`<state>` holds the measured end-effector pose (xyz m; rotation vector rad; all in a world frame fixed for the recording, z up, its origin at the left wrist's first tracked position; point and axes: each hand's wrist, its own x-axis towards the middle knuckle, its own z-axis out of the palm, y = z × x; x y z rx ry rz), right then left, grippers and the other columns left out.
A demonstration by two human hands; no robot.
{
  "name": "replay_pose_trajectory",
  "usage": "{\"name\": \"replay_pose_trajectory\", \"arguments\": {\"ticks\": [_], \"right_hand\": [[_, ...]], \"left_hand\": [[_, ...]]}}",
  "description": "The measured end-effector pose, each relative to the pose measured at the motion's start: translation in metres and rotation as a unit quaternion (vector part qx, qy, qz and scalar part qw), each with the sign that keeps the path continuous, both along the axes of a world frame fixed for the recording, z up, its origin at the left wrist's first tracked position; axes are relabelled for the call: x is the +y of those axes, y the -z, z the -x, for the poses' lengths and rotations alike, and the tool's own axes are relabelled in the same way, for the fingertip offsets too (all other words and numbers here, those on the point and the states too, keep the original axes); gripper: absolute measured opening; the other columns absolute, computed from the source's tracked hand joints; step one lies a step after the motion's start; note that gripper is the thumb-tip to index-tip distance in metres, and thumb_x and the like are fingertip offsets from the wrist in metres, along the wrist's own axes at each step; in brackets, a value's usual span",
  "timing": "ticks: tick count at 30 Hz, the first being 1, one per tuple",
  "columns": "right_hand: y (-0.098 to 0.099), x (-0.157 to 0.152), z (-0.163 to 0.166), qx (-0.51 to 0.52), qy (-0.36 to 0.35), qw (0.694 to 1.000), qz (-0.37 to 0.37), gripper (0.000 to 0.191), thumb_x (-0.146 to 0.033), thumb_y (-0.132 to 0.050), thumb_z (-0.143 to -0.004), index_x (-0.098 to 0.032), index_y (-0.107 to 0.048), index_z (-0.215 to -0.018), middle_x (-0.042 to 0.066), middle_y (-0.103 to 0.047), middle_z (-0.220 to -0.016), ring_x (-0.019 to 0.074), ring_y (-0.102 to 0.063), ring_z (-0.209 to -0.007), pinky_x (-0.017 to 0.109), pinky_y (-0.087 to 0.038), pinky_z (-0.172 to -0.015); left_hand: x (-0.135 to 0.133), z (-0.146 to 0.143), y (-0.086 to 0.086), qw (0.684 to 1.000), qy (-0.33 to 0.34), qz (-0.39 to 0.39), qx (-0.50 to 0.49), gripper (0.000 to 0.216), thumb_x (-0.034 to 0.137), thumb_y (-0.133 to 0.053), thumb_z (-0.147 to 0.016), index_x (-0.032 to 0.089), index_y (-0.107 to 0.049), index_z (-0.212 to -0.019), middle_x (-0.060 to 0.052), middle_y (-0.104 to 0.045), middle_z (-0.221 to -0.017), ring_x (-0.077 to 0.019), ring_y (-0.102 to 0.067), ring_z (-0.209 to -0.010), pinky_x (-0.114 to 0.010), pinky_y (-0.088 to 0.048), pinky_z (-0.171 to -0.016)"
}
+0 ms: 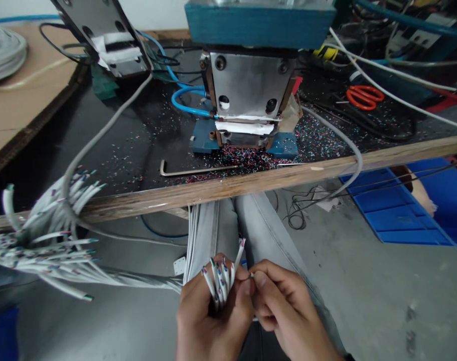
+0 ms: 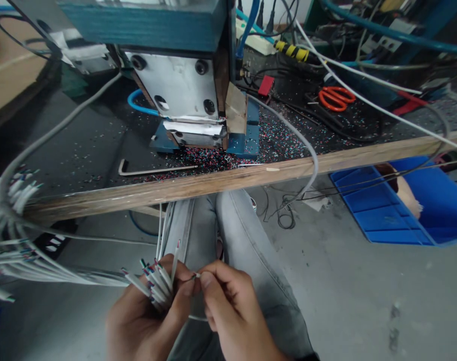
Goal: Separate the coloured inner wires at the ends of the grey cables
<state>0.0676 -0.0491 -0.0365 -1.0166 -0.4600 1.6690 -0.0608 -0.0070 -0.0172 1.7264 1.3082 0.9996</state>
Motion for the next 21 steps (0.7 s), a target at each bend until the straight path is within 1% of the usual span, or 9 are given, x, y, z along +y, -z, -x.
{"name": "replay_pose_trajectory", "arguments": {"ticks": [3,6,8,11,14,18,19,21], "right_hand": [[-0.004,-0.001,0.0,-0.072,-0.006,0.997,0.005,0.046,-0.064,-0.061,-0.097,-0.02,-0.061,-0.081,-0.01,-0.032,-0.057,0.0071,-0.026,-0.05,0.021,-0.023,-0.045],[-0.007,-0.002,-0.001,-0.149,-0.015,0.989,-0.001,0.048,-0.064,-0.057,-0.098,-0.019,-0.063,-0.081,-0.008,-0.034,-0.061,0.008,-0.029,-0.052,0.023,-0.025,-0.046],[-0.008,-0.002,-0.001,-0.177,-0.02,0.984,-0.012,0.047,-0.062,-0.055,-0.1,-0.02,-0.063,-0.081,-0.008,-0.035,-0.061,0.0089,-0.031,-0.052,0.024,-0.026,-0.046],[-0.008,-0.004,-0.001,-0.217,-0.026,0.976,-0.026,0.046,-0.06,-0.051,-0.101,-0.02,-0.062,-0.081,-0.007,-0.034,-0.061,0.0103,-0.033,-0.052,0.026,-0.027,-0.047],[-0.009,-0.005,0.0,-0.257,-0.036,0.965,-0.033,0.044,-0.056,-0.049,-0.103,-0.021,-0.065,-0.083,-0.007,-0.035,-0.06,0.0109,-0.034,-0.052,0.028,-0.026,-0.048],[-0.012,-0.005,0.001,-0.305,-0.015,0.949,-0.073,0.038,-0.046,-0.049,-0.104,-0.021,-0.067,-0.083,-0.004,-0.046,-0.065,0.012,-0.041,-0.058,0.029,-0.031,-0.054],[-0.012,-0.005,0.001,-0.31,-0.012,0.947,-0.081,0.037,-0.045,-0.049,-0.105,-0.021,-0.066,-0.083,-0.004,-0.046,-0.065,0.012,-0.04,-0.057,0.029,-0.031,-0.054],[-0.011,-0.005,0.001,-0.308,-0.014,0.947,-0.086,0.037,-0.044,-0.048,-0.105,-0.021,-0.065,-0.082,-0.006,-0.04,-0.062,0.011,-0.037,-0.053,0.029,-0.03,-0.052]], "left_hand": [[-0.006,-0.007,0.001,0.998,-0.05,0.028,-0.03,0.014,0.016,-0.069,-0.085,0.029,-0.068,-0.08,0.01,-0.066,-0.069,-0.0103,-0.061,-0.056,-0.018,-0.045,-0.051],[-0.01,-0.016,-0.002,0.989,-0.112,0.066,-0.068,0.013,0.019,-0.067,-0.084,0.027,-0.066,-0.075,0.01,-0.062,-0.067,-0.0105,-0.059,-0.058,-0.02,-0.046,-0.06],[-0.011,-0.021,-0.007,0.985,-0.119,0.088,-0.089,0.014,0.019,-0.066,-0.083,0.026,-0.065,-0.072,0.01,-0.06,-0.064,-0.0104,-0.056,-0.056,-0.021,-0.047,-0.062],[-0.008,-0.024,-0.016,0.979,-0.127,0.12,-0.109,0.012,0.02,-0.067,-0.081,0.025,-0.066,-0.07,0.009,-0.059,-0.061,-0.0106,-0.052,-0.053,-0.02,-0.045,-0.055],[-0.004,-0.024,-0.022,0.971,-0.138,0.145,-0.134,0.011,0.02,-0.068,-0.078,0.025,-0.068,-0.069,0.009,-0.061,-0.062,-0.0102,-0.052,-0.054,-0.018,-0.044,-0.053],[-0.004,-0.024,-0.025,0.966,-0.145,0.161,-0.143,0.013,0.021,-0.068,-0.077,0.024,-0.066,-0.064,0.009,-0.057,-0.059,-0.0094,-0.049,-0.053,-0.016,-0.042,-0.052],[-0.004,-0.024,-0.024,0.965,-0.147,0.163,-0.142,0.013,0.022,-0.068,-0.076,0.025,-0.066,-0.064,0.009,-0.056,-0.059,-0.0095,-0.048,-0.053,-0.016,-0.041,-0.052],[-0.004,-0.024,-0.024,0.966,-0.147,0.163,-0.139,0.013,0.022,-0.068,-0.076,0.025,-0.066,-0.063,0.009,-0.055,-0.058,-0.0098,-0.046,-0.053,-0.017,-0.04,-0.052]]}}
